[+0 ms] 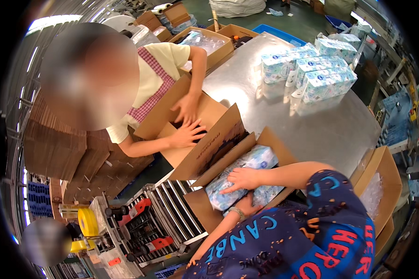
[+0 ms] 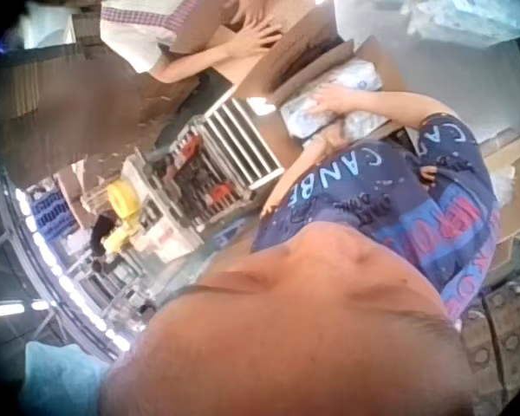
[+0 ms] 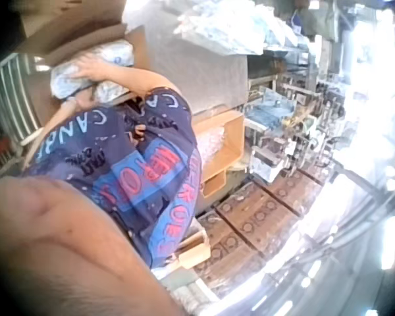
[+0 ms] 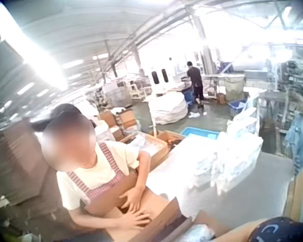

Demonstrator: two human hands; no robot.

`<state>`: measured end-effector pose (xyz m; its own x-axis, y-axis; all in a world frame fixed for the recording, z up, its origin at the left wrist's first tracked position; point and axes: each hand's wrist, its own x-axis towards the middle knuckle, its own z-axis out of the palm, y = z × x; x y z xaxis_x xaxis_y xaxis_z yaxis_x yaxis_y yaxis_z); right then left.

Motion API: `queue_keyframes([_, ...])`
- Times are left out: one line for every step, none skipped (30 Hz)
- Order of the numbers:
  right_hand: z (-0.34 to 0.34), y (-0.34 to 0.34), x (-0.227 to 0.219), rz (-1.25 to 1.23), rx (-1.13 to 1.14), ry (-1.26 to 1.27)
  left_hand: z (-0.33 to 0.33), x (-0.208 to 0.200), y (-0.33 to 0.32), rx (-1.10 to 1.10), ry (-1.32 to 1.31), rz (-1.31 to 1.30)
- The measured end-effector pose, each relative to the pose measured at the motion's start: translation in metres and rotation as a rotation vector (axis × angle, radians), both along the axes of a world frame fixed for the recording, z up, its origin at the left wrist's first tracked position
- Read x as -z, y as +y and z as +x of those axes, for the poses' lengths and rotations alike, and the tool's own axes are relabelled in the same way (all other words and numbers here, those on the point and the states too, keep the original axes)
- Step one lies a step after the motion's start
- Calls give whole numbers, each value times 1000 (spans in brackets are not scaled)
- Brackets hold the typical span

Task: The person packs packages of tissues into cardboard boxes and then places the filled boxes onto a conveyor belt that seals them with yellow tape.

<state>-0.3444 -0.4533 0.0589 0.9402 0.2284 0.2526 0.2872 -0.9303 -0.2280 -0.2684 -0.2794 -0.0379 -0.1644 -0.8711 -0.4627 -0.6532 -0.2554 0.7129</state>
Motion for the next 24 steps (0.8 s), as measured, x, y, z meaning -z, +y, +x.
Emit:
queue_keyframes([6,1,35,-17,41,31,3,-11,-11,100,-64,119])
queue_keyframes([19,4,62,-33,53,49,6,-12,-10,71,-50,103])
queue_keyframes([28,9,85,-60,83,79,10,-11,-6,47,-41,89])
queue_keyframes([33,13,104,-83,132,105,14,-9,0,40,-36,77])
queue_keyframes([33,17,116,-103,186,146,12,-7,7,90,-126,-53])
queue_keyframes([41,16,127,-89,271,83,22,-3,4,95,-71,-22])
queue_keyframes([47,23,134,-66,353,39,30,-8,6,96,1,25])
queue_keyframes([50,26,134,-54,454,1,41,-14,3,114,76,67])
queue_keyframes([53,25,118,-35,407,240,51,-34,-3,59,83,192])
queue_keyframes([50,24,87,-7,351,489,60,-54,-9,3,97,321])
queue_keyframes([23,7,51,207,400,467,67,-51,-22,31,10,192])
queue_keyframes([-11,-11,7,309,434,302,69,-42,-28,41,-64,43])
queue_keyframes([-49,-23,-7,347,563,71,68,-24,-36,80,-219,-34])
queue_keyframes([-85,-33,-19,363,678,-173,67,0,-43,108,-376,-122])
queue_keyframes([-127,-43,-40,314,867,-243,65,25,-50,147,-356,-63])
queue_keyframes([-175,-50,-56,261,1042,-319,65,50,-56,176,-346,-3])
queue_keyframes([-232,-51,-37,68,1248,-412,65,72,-64,216,-339,62])
queue_keyframes([-277,-44,-35,-244,1484,-441,76,97,-65,251,-355,120])
queue_keyframes([-327,-40,-40,-64,1800,-527,79,119,-70,276,-364,179])
queue_keyframes([-379,-29,-40,-11,2090,-520,81,134,-79,304,-373,240])
queue_keyframes([-436,-12,-19,-69,2344,-543,80,140,-86,358,-378,272])
queue_keyframes([-518,33,27,-209,2578,-389,72,140,-96,409,-385,297])
queue_keyframes([-540,58,40,-91,2835,-239,75,137,-99,415,-417,328])
queue_keyframes([-551,78,51,48,3072,-64,78,131,-98,415,-449,360])
